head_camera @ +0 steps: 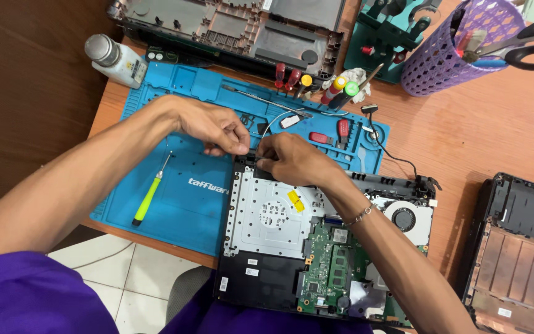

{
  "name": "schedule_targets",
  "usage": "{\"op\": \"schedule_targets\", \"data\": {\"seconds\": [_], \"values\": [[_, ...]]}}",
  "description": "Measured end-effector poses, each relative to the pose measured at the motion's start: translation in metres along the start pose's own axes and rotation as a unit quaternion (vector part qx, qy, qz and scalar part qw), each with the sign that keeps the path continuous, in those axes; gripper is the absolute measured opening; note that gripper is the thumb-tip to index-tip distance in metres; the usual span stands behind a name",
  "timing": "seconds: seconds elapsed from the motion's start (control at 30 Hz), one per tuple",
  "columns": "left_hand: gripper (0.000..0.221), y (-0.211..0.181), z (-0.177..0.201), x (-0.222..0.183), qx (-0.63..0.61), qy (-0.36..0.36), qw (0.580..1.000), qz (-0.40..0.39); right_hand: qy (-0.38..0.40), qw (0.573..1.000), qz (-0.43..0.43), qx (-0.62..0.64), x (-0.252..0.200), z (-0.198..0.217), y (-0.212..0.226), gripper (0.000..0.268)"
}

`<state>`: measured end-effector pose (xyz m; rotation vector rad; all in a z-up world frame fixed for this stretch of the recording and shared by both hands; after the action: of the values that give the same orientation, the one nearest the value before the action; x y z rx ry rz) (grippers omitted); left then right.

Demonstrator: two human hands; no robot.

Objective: The person manipulates the internal hardware of an open laptop, tilting the screen, handling small connectors near the hinge, and using a screwdriver on a blue anti-static mat.

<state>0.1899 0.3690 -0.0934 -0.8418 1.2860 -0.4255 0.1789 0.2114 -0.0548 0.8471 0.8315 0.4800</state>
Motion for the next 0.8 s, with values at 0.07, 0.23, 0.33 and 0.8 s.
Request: {"op": "schedule_targets", "data": {"seconds": [0.07, 0.23, 0.33, 0.8], "values": [[0.031, -0.0015, 0.0017, -0.0003, 0.005, -0.009, 1.000, 0.008, -0.008, 1.000, -0.001, -0.002, -0.0017, -0.0013, 0.0011, 0.017], [0.028, -0.0047, 0.0021, -0.0023, 0.021, -0.025, 0.999, 0.022, -0.020, 1.000, 0.000, 0.022, -0.0032, -0.0026, 0.0019, 0.015], [0.028, -0.0034, 0.0011, -0.0012, 0.006, -0.016, 1.000, 0.022, -0.023, 0.999, 0.000, 0.036, -0.0041, -0.0029, 0.0022, 0.016], [0.027, -0.0033, -0.0033, 0.0024, -0.016, 0.005, 1.000, 0.016, -0.026, 0.999, 0.003, 0.034, -0.0028, -0.0031, -0.0002, 0.017]]}}
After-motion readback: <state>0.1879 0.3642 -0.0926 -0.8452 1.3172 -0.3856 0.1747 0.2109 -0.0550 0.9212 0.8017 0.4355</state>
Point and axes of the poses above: each hand's wrist, its own x-axis towards the middle knuckle, its own z-axis out of the back of the hand, y = z × x, the point moved 6 cm from there along x, towards the middle knuckle, and after that the axes turned 8 degrees about x, right-handed, at the moved point
